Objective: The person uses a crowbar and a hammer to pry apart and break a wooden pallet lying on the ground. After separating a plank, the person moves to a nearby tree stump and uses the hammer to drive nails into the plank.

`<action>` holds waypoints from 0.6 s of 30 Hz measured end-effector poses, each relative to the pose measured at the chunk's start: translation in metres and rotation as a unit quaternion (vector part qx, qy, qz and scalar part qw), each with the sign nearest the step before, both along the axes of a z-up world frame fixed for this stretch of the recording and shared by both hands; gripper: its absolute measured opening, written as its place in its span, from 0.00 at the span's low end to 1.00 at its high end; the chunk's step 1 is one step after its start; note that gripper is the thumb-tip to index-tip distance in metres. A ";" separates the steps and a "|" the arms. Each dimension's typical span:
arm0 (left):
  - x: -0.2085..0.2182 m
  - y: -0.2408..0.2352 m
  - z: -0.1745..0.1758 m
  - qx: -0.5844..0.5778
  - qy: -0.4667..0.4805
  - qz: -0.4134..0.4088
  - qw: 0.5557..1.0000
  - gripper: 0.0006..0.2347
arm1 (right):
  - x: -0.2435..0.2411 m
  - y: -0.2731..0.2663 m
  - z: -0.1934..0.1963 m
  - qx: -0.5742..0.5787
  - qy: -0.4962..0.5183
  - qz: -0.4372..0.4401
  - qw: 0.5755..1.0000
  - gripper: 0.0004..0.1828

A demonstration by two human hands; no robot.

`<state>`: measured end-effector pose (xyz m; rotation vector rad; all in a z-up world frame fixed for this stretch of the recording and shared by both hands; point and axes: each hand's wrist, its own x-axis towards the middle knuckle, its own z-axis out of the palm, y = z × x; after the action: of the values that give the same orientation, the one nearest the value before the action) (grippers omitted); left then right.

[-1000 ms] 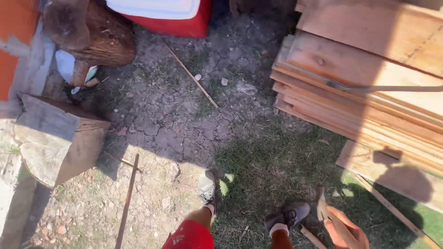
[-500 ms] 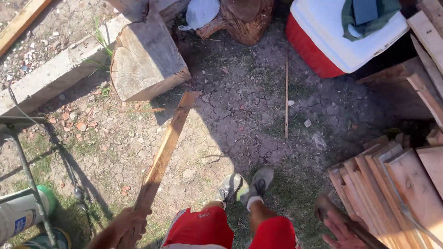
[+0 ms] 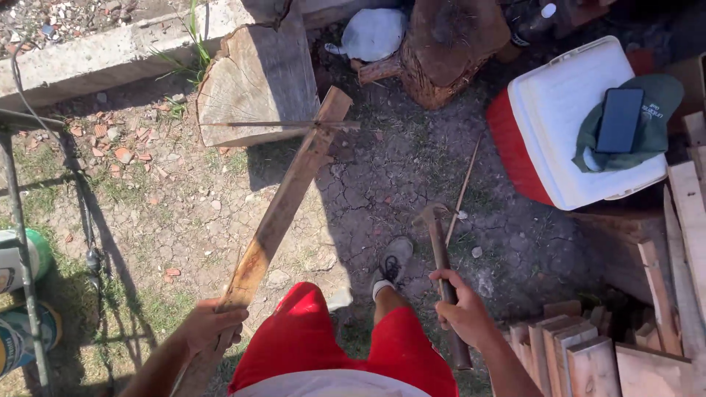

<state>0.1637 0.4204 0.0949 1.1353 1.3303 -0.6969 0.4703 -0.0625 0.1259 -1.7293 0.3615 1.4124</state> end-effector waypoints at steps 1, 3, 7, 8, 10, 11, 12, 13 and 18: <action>0.007 0.002 -0.009 -0.002 0.005 0.015 1.000 0.15 | 0.014 -0.006 -0.006 -0.002 0.005 0.015 1.000 0.33; 0.016 0.012 -0.031 0.010 -0.023 0.056 0.998 0.15 | 0.041 -0.011 -0.023 -0.037 -0.011 0.093 0.995 0.48; 0.074 0.044 -0.005 0.048 0.053 -0.062 0.995 0.24 | 0.080 0.013 0.004 -0.133 -0.011 0.192 0.972 0.48; 0.069 0.055 -0.030 0.010 -0.019 0.018 1.000 0.20 | 0.081 0.004 -0.003 -0.144 -0.037 0.197 0.969 0.50; 0.075 0.078 -0.052 -0.035 -0.088 0.101 0.990 0.19 | 0.066 0.001 -0.007 -0.162 -0.058 0.204 0.964 0.54; 0.089 0.090 -0.051 0.012 -0.072 0.081 0.994 0.17 | 0.054 0.007 -0.005 -0.156 -0.095 0.100 0.978 0.57; 0.103 0.102 -0.050 0.059 -0.056 0.060 0.995 0.15 | 0.041 0.014 -0.003 -0.149 -0.132 -0.004 0.980 0.61; 0.119 0.119 -0.047 0.057 -0.052 0.065 0.995 0.15 | 0.057 0.029 -0.027 -0.150 -0.129 0.002 0.980 0.61; 0.160 0.190 -0.066 0.260 0.041 -0.333 0.906 0.26 | 0.112 0.135 -0.112 -0.100 -0.245 0.008 0.964 0.11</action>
<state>0.3235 0.6100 0.0289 2.0670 1.2231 -0.9061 0.5823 0.0727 0.0136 -2.1764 0.2213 0.9341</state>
